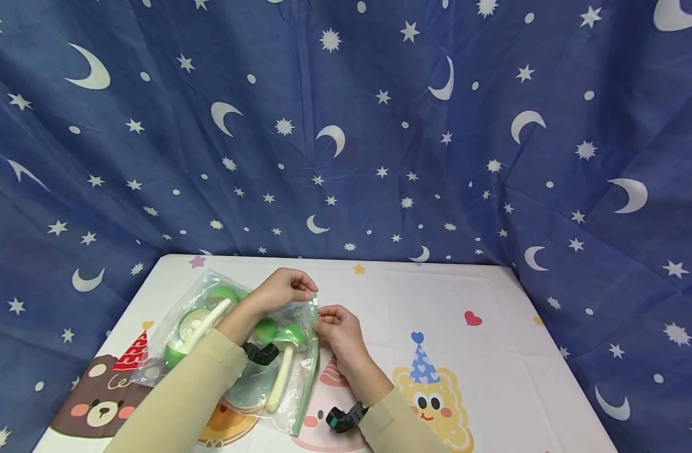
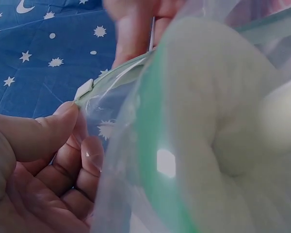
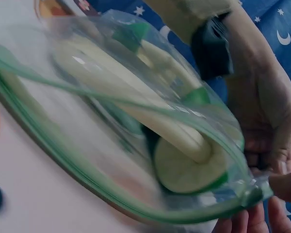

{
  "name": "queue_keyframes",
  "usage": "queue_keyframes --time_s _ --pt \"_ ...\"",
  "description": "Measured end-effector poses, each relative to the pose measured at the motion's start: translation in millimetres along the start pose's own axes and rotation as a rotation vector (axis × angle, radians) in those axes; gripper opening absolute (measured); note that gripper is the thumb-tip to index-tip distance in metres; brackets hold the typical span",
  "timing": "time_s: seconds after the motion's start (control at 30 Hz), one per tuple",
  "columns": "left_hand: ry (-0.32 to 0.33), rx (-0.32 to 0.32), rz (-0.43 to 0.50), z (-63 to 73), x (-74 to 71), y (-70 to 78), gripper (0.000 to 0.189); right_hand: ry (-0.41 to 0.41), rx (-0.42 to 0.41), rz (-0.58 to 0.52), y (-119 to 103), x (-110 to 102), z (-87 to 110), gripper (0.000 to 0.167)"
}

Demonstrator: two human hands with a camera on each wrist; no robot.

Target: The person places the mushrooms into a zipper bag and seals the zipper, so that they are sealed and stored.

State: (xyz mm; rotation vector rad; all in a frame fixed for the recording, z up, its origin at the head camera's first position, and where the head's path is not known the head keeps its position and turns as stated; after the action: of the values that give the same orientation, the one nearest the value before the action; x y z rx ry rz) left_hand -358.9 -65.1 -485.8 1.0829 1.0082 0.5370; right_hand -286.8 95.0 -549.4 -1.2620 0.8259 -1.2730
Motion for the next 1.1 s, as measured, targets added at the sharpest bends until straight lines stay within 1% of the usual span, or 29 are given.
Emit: queue_keyframes --time_s 0.2,0.4,0.57,0.83,1.1 --pt "0.013 -0.009 -0.005 -2.1 0.9 -0.9 0.011 0.022 -0.004 0.038 -9.7 -8.0 -12.9 0.032" --pt "0.028 -0.021 0.014 -2.3 1.3 -1.7 0.012 0.053 -0.014 0.021 -13.4 -7.2 -20.8 0.028" --pt "0.043 -0.017 0.021 -2.9 1.3 -2.7 0.010 0.076 -0.032 -0.016 -14.8 -6.3 -24.3 0.026" --pt "0.057 -0.033 0.028 -3.9 2.3 -4.8 0.009 0.090 -0.035 -0.040 -16.5 -4.3 -28.0 0.025" --pt "0.099 -0.038 0.028 -5.2 1.5 -4.4 0.007 0.139 -0.069 0.007 -17.4 -3.8 -28.5 0.019"
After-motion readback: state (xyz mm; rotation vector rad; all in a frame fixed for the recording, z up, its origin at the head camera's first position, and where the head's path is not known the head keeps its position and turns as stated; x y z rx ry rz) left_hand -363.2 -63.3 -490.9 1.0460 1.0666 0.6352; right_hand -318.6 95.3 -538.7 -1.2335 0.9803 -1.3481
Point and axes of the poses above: each hand's wrist, its own z-axis away from the middle knuckle, its own x-axis out of the palm, y = z × x, the point moved 5 cm from there along -z, towards the middle knuckle, and after that the axes turned 6 degrees about -y, right-handed, at the moved point
